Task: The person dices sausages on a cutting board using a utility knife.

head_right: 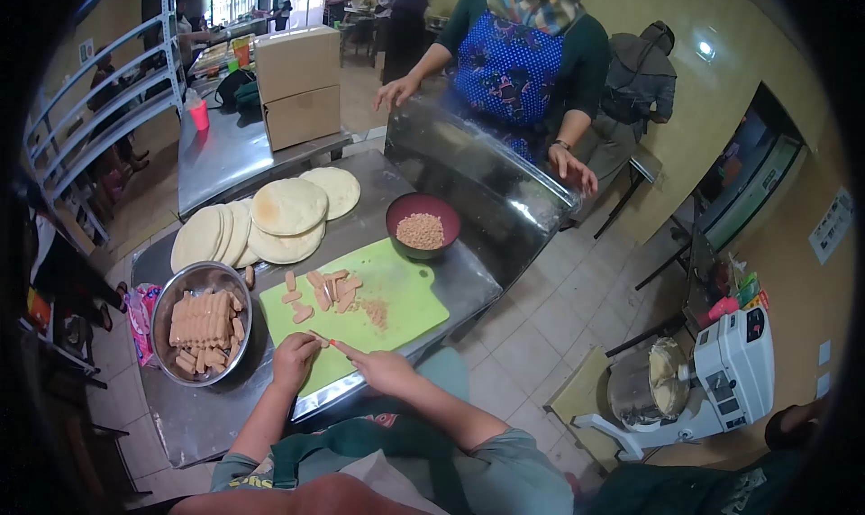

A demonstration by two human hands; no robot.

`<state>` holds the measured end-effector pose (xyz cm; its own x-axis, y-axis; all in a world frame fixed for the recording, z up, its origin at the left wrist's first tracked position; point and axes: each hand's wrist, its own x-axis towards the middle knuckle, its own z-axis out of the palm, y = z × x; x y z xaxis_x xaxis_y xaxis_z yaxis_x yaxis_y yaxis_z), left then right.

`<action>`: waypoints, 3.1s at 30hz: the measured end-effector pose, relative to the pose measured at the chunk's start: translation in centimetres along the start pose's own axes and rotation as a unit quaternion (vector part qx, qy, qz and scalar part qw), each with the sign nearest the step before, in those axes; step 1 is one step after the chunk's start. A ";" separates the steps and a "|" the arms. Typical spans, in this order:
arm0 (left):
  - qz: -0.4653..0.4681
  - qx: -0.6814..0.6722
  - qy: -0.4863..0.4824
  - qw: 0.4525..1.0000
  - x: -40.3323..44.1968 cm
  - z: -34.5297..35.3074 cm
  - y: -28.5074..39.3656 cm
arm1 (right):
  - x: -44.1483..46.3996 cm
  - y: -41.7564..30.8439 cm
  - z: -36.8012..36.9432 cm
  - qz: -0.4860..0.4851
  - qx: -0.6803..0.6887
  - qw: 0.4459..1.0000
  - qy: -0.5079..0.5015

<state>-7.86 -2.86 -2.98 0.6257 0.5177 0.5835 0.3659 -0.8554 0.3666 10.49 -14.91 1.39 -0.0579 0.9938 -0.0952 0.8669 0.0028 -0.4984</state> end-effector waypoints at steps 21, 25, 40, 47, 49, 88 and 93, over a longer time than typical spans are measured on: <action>0.002 0.010 0.020 1.000 0.1 -0.1 0.3 | 3.3 0.4 -3.3 -0.021 0.113 0.987 -0.116; -0.002 0.015 0.004 1.000 -0.2 0.1 0.1 | 3.6 0.4 -2.8 -0.007 0.120 0.982 -0.145; 0.004 0.050 -0.013 0.999 -0.3 -0.1 0.1 | -2.2 -0.2 -1.2 0.055 0.117 0.989 -0.075; 0.006 0.039 -0.006 0.999 -0.6 0.4 -0.2 | -3.8 1.0 0.0 0.054 0.131 0.988 -0.057; 0.011 0.048 -0.006 0.999 -0.5 0.2 0.2 | -4.1 0.7 -0.3 0.058 0.161 0.983 -0.061; -0.011 0.000 0.004 1.000 -0.6 0.3 -0.4 | 0.1 -0.9 0.3 -0.009 0.073 0.996 0.045; -0.010 0.000 -0.003 1.000 -0.4 0.1 -0.3 | 1.2 -1.6 -0.6 0.012 0.038 0.999 -0.023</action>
<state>-8.16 -2.87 -3.42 0.6221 0.5338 0.5728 0.3782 -0.8454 0.3772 9.34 -13.65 2.61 -0.0618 0.9873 -0.1464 0.8287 -0.0310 -0.5589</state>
